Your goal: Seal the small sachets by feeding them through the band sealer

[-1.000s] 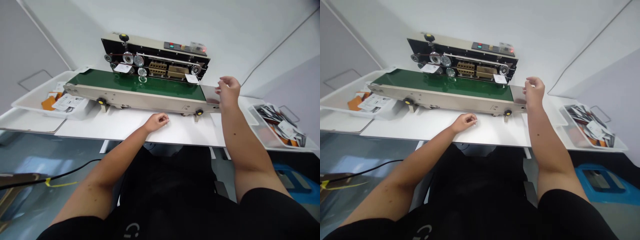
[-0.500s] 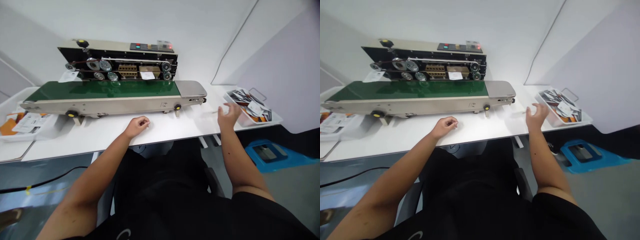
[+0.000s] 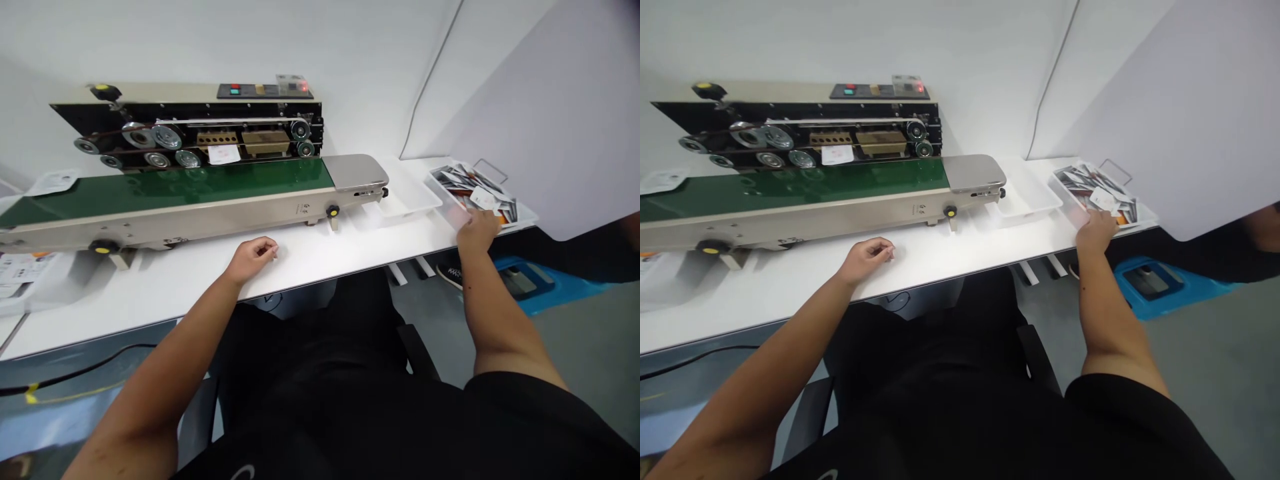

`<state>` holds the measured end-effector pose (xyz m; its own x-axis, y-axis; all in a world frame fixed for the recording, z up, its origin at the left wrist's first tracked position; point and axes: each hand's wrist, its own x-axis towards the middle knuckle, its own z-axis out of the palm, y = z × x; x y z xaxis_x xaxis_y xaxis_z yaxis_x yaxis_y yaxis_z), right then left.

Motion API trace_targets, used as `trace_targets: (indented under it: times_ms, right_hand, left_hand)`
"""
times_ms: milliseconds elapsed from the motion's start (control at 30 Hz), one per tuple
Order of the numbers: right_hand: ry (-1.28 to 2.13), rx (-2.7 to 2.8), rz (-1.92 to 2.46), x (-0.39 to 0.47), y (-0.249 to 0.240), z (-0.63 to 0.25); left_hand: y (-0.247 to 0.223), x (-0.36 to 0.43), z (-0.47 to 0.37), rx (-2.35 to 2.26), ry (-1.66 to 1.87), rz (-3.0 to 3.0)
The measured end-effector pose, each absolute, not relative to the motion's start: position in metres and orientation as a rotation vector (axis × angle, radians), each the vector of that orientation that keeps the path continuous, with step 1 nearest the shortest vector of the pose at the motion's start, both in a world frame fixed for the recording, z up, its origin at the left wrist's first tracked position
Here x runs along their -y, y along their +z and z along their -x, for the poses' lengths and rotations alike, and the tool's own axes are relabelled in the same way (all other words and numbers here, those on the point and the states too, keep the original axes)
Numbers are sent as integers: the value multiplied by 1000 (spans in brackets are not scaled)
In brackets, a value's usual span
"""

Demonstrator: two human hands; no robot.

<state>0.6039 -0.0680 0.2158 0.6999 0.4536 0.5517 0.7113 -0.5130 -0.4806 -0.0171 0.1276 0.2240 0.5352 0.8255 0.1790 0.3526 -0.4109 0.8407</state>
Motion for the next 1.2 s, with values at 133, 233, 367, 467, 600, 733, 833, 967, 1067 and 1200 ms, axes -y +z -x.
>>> trace_targets:
  times_ms: [133, 233, 367, 467, 600, 733, 833, 967, 1067, 1200]
  right_hand:
    - [-440, 891, 2137, 69, 219, -598]
    - [-473, 918, 2212, 73, 221, -587]
    - [-493, 971, 2400, 81, 223, -568]
    - [-574, 950, 2418, 85, 226, -548]
    - [-688, 1348, 2274, 67, 234, -514]
    - [-503, 1882, 2153, 19, 243, -470]
    - [-401, 1945, 2229, -19, 249, -437]
    - [-351, 1933, 2385, -47, 257, -416]
    - [-368, 1895, 2462, -47, 263, -421]
    - [-431, 1884, 2467, -33, 272, -440]
  left_hand:
    - [222, -129, 18, -984, 755, -2032]
    - [220, -131, 18, -984, 762, -2057]
    - [219, -132, 18, -983, 747, -2069]
    - [219, -132, 18, -1008, 736, -2080]
    - [219, -132, 17, -1019, 726, -2099]
    - [220, -132, 18, -1016, 711, -2123]
    - [222, -132, 19, -1023, 696, -2129]
    - [223, -130, 19, -1023, 704, -2132]
    - [223, -127, 18, -1014, 725, -2125]
    - [221, -125, 17, -1011, 717, -2096]
